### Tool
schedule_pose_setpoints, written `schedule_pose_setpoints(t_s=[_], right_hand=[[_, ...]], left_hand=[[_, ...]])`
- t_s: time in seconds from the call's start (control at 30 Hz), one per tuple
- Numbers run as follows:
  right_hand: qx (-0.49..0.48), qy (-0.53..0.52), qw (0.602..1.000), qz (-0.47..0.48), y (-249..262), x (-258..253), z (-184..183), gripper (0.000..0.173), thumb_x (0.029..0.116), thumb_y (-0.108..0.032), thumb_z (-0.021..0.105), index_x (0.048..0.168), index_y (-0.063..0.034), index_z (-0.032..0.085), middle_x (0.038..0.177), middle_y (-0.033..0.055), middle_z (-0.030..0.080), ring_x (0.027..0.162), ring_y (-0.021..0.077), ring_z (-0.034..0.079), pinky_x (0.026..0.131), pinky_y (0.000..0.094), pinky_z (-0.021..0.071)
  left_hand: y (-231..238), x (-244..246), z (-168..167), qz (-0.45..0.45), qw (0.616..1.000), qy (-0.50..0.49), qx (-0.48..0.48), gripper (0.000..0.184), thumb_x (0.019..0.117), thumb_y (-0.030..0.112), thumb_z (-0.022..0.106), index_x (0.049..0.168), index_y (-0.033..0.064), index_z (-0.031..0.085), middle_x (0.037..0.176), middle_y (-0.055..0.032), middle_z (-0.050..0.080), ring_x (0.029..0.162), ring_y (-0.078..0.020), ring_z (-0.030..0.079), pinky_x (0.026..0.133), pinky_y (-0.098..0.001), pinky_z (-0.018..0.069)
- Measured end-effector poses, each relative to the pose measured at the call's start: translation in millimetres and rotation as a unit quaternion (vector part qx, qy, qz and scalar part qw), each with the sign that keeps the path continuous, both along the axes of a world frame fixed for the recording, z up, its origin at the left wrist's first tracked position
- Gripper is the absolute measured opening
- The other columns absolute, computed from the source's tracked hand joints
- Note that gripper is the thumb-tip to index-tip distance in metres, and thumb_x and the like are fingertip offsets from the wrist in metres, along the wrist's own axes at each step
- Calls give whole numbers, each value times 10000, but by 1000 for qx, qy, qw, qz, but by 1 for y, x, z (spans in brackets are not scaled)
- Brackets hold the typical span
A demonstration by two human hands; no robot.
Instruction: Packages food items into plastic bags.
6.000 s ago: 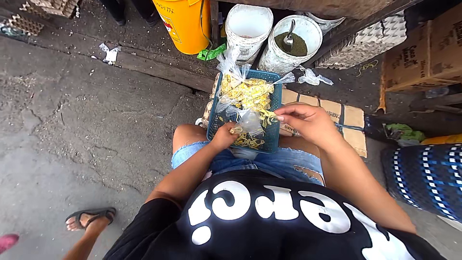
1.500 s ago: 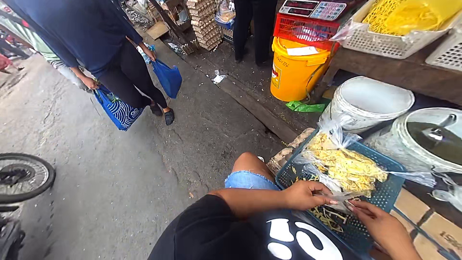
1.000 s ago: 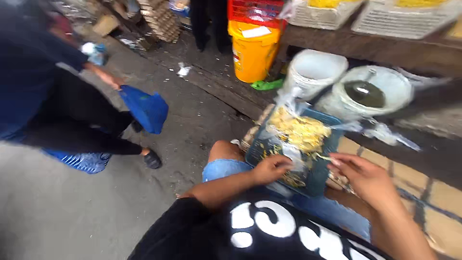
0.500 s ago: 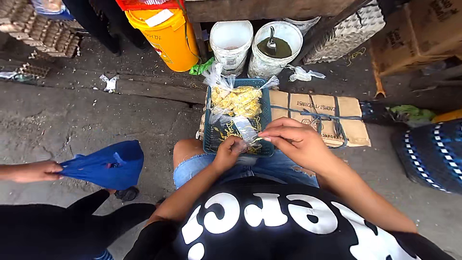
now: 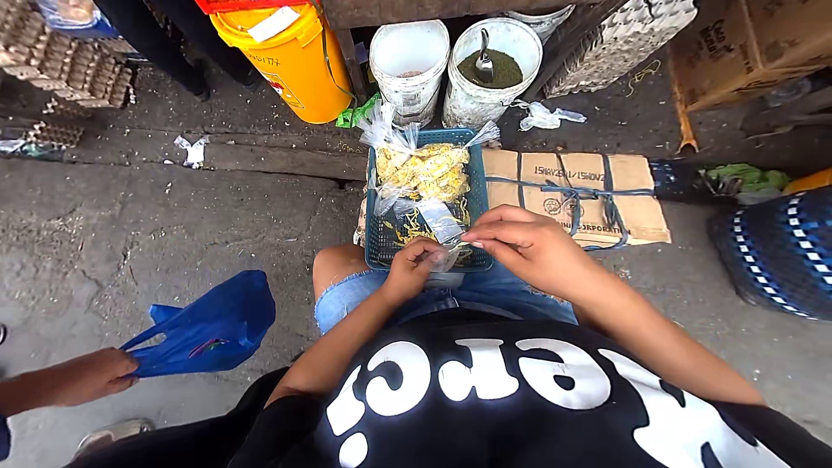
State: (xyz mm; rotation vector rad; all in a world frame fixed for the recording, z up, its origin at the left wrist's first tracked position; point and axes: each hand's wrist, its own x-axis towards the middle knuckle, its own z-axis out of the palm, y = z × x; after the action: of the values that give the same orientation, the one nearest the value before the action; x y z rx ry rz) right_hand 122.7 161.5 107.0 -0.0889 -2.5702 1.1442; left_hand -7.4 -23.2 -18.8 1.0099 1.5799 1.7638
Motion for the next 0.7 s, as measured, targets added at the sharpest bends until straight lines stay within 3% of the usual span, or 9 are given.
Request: schedule_pose_setpoints(t_s=[0.13,0.3,0.57,0.7], right_hand=[[16,4,1000,5,0,3,-1,221,1003,-160,583,1047,-138,798,1026,12,705,950,53,654,833,201,552],[75,-26,996,39,-2,-2,-1,240,1008,-157,568,1035,-158,806,1021,36,722,980,166,678,857,337,572],[20,-29,995,88,-16,-11,-1,251,1009,-171,600,1209,-110,740,1145,85,734,969,179,712,865,330,592],[42,-36,995,77,-14,-9,1,213,1017,-153,568,1070,-96,765,1093,76,749,988,162,717,884,308,583]], left_hand=[[1,0,0,3,1000,-15,-10,138,971,65,621,977,-40,710,1013,-34,690,956,-13,637,856,-204,537],[1,0,-4,-12,999,-29,5,134,966,76,631,978,-33,706,1009,-20,691,961,-18,640,863,-222,541],[0,1,-3,-8,999,-49,4,130,947,13,618,1029,-63,686,1016,-11,698,935,-4,652,871,-229,555],[-1,0,-3,-12,998,-63,8,126,940,53,649,1012,-42,689,1013,-1,689,920,-2,645,840,-219,553]])
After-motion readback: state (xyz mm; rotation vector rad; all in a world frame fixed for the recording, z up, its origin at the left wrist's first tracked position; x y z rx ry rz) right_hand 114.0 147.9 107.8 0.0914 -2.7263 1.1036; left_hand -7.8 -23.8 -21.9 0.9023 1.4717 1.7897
